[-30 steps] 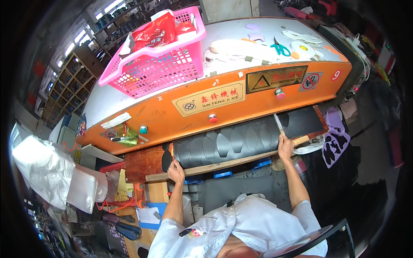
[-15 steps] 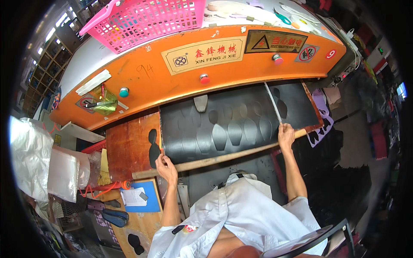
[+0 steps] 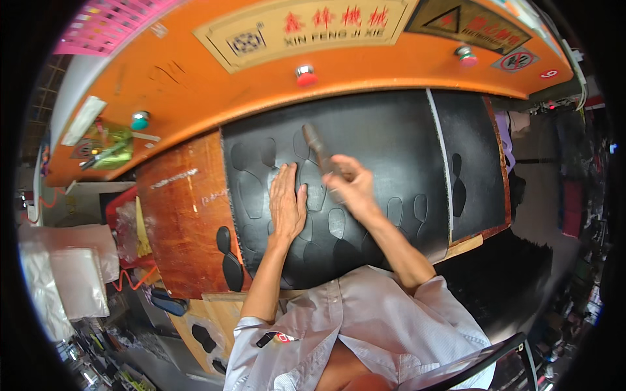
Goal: The person places black insoles into clear plastic bags, then uses a roller machine to press and shape gray insoles. They handle sheets of black material and arrange multiple insoles on the machine's roller surface.
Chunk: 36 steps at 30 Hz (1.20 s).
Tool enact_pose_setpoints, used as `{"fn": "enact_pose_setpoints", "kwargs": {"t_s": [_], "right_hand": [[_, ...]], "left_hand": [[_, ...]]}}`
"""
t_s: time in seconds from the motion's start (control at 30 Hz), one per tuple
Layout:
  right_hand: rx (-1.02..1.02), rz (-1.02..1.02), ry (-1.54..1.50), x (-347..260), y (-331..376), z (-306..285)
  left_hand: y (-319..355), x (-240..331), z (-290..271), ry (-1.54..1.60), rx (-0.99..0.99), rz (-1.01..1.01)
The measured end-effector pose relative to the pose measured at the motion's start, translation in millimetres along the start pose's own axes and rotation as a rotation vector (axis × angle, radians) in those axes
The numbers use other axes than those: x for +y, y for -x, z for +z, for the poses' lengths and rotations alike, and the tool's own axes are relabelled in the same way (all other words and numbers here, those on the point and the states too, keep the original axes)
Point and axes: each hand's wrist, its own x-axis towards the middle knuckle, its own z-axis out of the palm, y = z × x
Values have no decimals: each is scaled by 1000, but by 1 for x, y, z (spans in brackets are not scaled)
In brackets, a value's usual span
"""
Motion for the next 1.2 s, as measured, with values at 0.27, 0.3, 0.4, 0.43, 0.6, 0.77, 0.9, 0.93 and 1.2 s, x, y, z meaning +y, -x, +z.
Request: {"fn": "enact_pose_setpoints", "kwargs": {"t_s": [0.27, 0.3, 0.4, 0.43, 0.6, 0.77, 0.9, 0.93, 1.2], "right_hand": [[273, -441, 665, -8, 8, -15], [279, -436, 718, -6, 6, -7], [329, -470, 746, 1, -7, 7], [321, -480, 747, 3, -14, 7], [200, -491, 640, 0, -59, -28], [538, -460, 138, -43, -86, -126], [816, -755, 71, -100, -122, -200], [748, -763, 142, -114, -137, -210], [547, -551, 292, -71, -114, -268]], "left_hand": [[13, -2, -13, 90, 175, -104], [22, -6, -20, 43, 261, -53], [65, -24, -44, -66, 451, -210], [85, -31, -51, -71, 503, -277], [152, -56, -41, -135, 676, -492], [120, -78, -17, -135, 730, -535], [73, -84, -22, -123, 721, -495], [63, -86, -25, -103, 682, -498], [-20, -95, -47, -59, 595, -437]]}}
